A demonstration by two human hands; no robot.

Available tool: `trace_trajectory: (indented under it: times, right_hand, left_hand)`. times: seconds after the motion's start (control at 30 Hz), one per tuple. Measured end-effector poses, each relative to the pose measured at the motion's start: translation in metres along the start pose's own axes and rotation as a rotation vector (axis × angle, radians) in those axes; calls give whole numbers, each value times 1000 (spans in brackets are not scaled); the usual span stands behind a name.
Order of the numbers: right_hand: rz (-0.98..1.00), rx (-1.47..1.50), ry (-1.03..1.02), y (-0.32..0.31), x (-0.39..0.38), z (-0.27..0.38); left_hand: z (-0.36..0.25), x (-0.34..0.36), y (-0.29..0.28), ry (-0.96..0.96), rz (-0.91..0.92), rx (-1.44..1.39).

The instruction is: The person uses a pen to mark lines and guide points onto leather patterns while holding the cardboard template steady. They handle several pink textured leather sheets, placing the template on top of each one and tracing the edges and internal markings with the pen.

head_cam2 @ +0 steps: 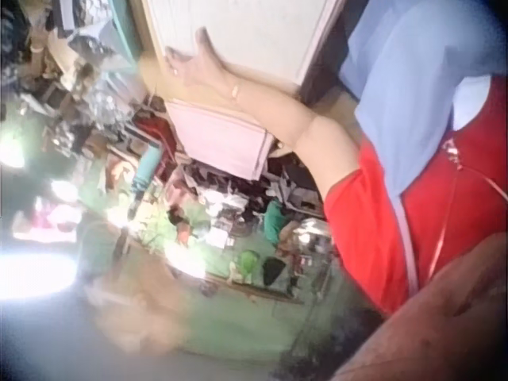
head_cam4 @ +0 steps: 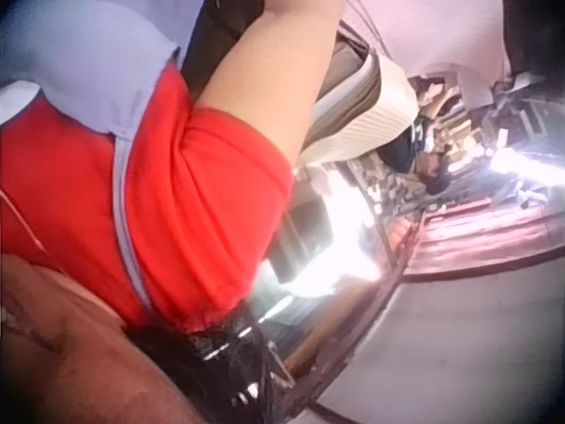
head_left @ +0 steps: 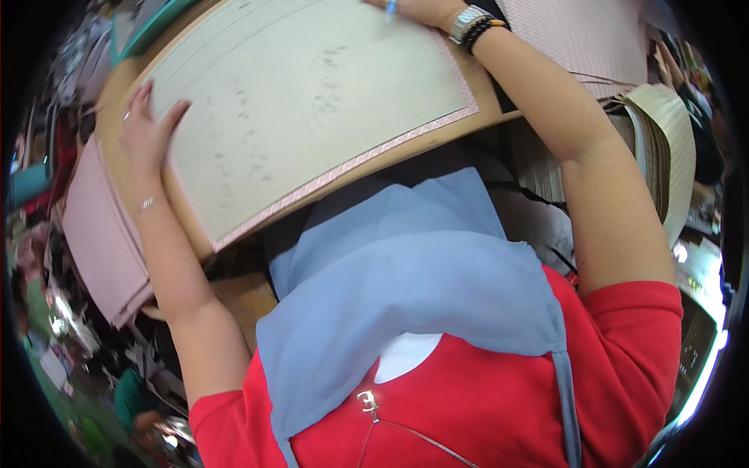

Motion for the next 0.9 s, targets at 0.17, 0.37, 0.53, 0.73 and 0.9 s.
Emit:
trace_trajectory:
  times: [0.17, 0.37, 0.53, 0.73, 0.9]
  right_hand:
    - [-2, -62, 45, -2, -4, 11]
    - [-22, -15, 31, 0, 0, 22]
    - [-22, -164, -14, 2, 3, -15]
    - [22, -102, -8, 21, 10, -8]
    - [50, 23, -18, 18, 5, -6]
  left_hand:
    - [8, -3, 3, 10, -3, 67]
    - [15, -2, -7, -41, 60, 86]
    - [-97, -16, 5, 79, 35, -168]
    - [-125, -54, 31, -16, 86, 79]
    - [-129, -64, 22, -55, 110, -2]
Point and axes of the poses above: each hand's wrist, its own x-axis towards the middle knuckle, its own y-axis out of the palm, z = x × y, the point moved 4 cm from there along x, towards the middle knuckle, and after that the axes turned 8 degrees about -x, right-handed, at the moved point
